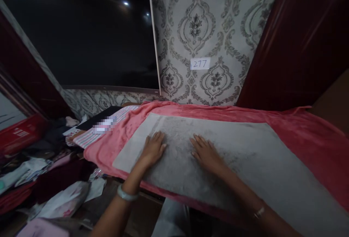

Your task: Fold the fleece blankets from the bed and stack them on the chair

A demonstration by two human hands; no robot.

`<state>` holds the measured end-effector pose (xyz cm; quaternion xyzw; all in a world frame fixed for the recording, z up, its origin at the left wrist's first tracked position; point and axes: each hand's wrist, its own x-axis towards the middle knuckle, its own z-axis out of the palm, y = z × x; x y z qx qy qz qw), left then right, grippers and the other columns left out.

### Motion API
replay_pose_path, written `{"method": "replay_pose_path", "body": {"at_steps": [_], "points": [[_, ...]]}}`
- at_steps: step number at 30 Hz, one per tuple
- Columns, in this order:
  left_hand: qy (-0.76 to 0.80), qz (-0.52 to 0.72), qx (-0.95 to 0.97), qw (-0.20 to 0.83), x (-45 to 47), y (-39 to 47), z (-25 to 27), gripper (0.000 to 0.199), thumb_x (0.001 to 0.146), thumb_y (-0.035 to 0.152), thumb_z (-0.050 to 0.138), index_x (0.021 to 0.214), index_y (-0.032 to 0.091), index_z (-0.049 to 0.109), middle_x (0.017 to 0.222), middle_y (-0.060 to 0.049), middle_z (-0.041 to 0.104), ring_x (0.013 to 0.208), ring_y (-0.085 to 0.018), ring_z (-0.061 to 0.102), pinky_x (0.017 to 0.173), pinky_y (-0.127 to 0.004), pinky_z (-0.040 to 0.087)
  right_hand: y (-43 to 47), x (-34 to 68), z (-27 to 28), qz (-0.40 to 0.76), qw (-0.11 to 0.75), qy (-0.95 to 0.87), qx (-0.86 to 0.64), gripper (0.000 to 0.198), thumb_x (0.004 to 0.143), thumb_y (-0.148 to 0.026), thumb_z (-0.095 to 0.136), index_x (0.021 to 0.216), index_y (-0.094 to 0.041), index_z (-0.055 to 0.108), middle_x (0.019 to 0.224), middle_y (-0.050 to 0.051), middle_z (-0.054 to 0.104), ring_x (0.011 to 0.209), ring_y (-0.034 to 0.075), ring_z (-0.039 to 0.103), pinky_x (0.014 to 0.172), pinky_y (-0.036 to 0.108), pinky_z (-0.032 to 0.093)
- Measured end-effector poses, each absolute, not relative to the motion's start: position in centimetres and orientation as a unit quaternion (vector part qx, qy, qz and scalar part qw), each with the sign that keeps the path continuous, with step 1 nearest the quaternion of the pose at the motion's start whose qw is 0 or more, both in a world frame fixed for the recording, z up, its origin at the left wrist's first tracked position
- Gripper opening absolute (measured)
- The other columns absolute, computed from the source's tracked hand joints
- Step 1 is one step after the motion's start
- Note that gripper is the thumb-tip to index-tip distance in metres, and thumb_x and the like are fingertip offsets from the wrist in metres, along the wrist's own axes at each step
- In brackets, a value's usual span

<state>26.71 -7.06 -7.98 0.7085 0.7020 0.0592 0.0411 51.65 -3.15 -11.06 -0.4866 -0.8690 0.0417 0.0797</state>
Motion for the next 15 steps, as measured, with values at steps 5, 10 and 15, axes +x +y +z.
{"method": "replay_pose_path", "body": {"at_steps": [5,10,15], "points": [[0.720,0.021,0.691,0.054,23.2,-0.5,-7.1,0.059,0.099,0.036,0.031,0.156,0.021,0.030,0.165,-0.010,0.024,0.153,-0.024,0.019,0.122,-0.055,0.016,1.8,48.8,-9.4,0.059,0.029,-0.858,-0.509,0.060,0.102,-0.039,0.038,0.159,-0.023,0.028,0.165,0.010,0.014,0.152,0.030,0.011,0.119,0.056,0.018],[0.736,0.026,0.674,0.052,21.5,6.0,-7.2,0.064,0.100,0.047,0.026,0.157,0.019,0.028,0.166,-0.010,0.019,0.154,-0.026,0.015,0.122,-0.058,0.012,3.5,48.4,-10.9,0.058,0.033,-0.853,-0.517,0.058,0.104,-0.050,0.032,0.159,-0.030,0.027,0.166,0.004,0.016,0.153,0.030,0.010,0.120,0.057,0.013],[0.753,0.035,0.656,0.037,20.8,8.9,-9.7,0.067,0.099,0.055,0.026,0.158,0.024,0.028,0.168,-0.010,0.014,0.154,-0.031,0.013,0.120,-0.062,0.010,3.9,48.8,-11.7,0.069,0.014,-0.851,-0.520,0.059,0.104,-0.051,0.032,0.159,-0.031,0.026,0.166,0.004,0.014,0.153,0.030,0.008,0.120,0.056,0.010]]}}
